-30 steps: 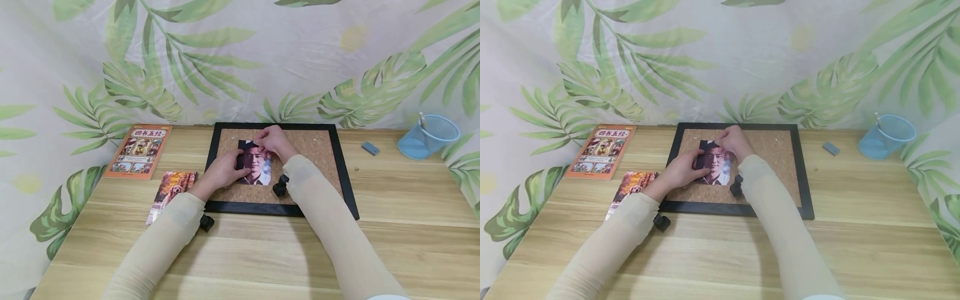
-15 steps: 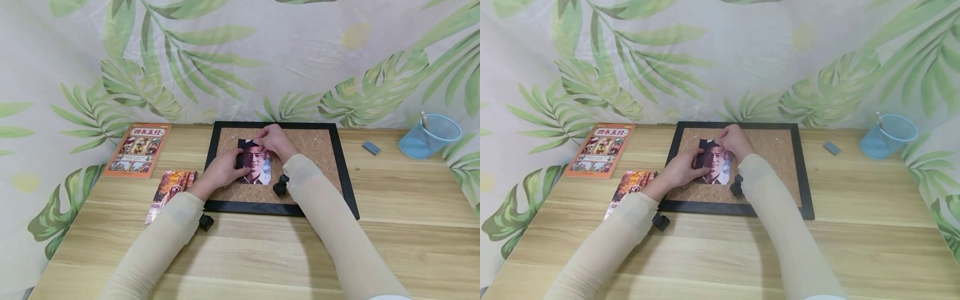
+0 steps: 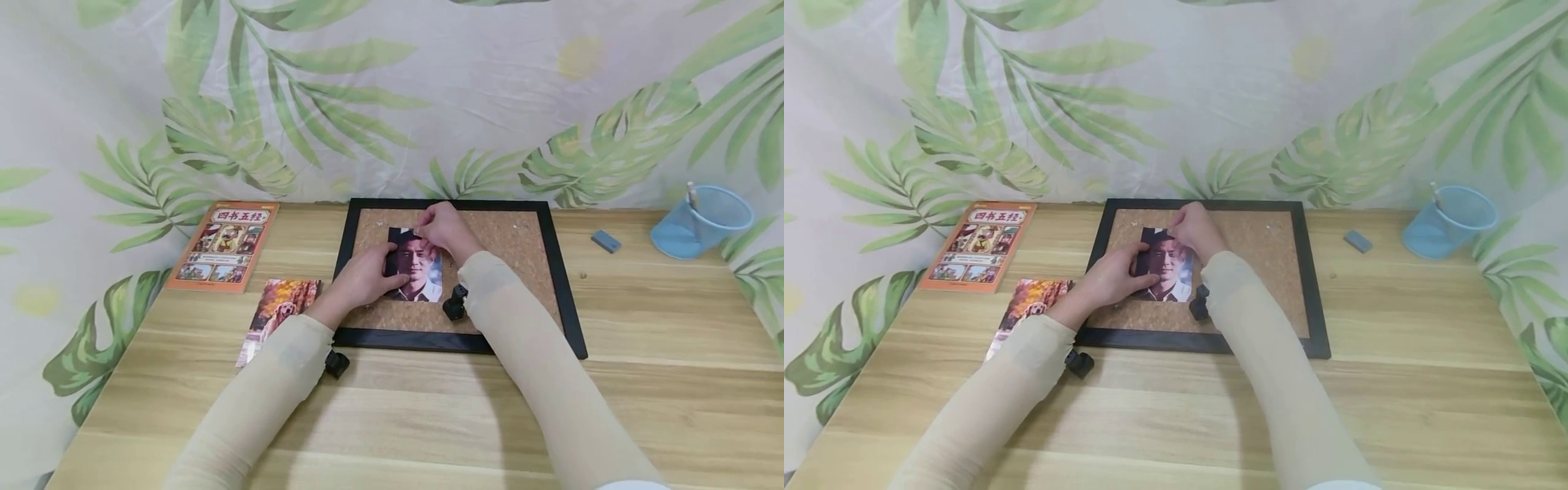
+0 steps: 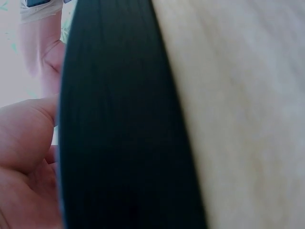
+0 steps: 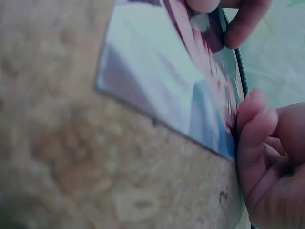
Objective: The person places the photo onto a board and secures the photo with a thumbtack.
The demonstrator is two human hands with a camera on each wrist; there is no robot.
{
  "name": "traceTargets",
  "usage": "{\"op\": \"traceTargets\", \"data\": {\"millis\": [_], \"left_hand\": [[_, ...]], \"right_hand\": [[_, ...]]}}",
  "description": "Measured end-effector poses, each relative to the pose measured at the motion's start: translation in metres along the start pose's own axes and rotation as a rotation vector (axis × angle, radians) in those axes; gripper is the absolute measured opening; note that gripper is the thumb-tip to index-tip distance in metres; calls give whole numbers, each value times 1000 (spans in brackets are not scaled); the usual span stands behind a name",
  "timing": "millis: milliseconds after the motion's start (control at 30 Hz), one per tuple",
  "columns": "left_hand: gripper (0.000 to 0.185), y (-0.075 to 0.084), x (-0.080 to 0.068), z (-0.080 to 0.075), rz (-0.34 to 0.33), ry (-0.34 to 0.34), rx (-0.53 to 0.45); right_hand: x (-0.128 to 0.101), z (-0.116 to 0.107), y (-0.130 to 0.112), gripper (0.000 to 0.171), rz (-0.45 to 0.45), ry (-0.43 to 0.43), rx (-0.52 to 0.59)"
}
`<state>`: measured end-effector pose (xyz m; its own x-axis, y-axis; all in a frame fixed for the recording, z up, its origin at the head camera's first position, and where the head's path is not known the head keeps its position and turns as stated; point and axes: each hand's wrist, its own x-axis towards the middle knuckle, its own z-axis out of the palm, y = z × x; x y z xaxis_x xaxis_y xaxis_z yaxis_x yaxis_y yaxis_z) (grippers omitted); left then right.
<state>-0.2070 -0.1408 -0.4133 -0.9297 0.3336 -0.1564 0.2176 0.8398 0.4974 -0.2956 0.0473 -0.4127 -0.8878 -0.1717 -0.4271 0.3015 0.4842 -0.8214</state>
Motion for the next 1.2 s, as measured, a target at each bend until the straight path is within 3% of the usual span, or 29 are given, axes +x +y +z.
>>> {"op": "traceTargets", "data": {"millis": [300,433,767,1000,1200], "left_hand": [[73,10,-1,0,-9,-7,21],[73,11,-4,0,-26,2,67],[70,7,-13,-3,-19,57,145],[61,-1,-29,-17,33,122,11],[59,-9,-45,-30,56,153,-85]], "right_hand": [[-9,-16,11,27,-4,-63,209],[-16,-21,16,35,-31,-80,237],[-40,-35,20,28,-233,-50,39],[-61,-45,20,29,-326,-41,-65],[-83,-56,21,31,-337,-47,-144]]}}
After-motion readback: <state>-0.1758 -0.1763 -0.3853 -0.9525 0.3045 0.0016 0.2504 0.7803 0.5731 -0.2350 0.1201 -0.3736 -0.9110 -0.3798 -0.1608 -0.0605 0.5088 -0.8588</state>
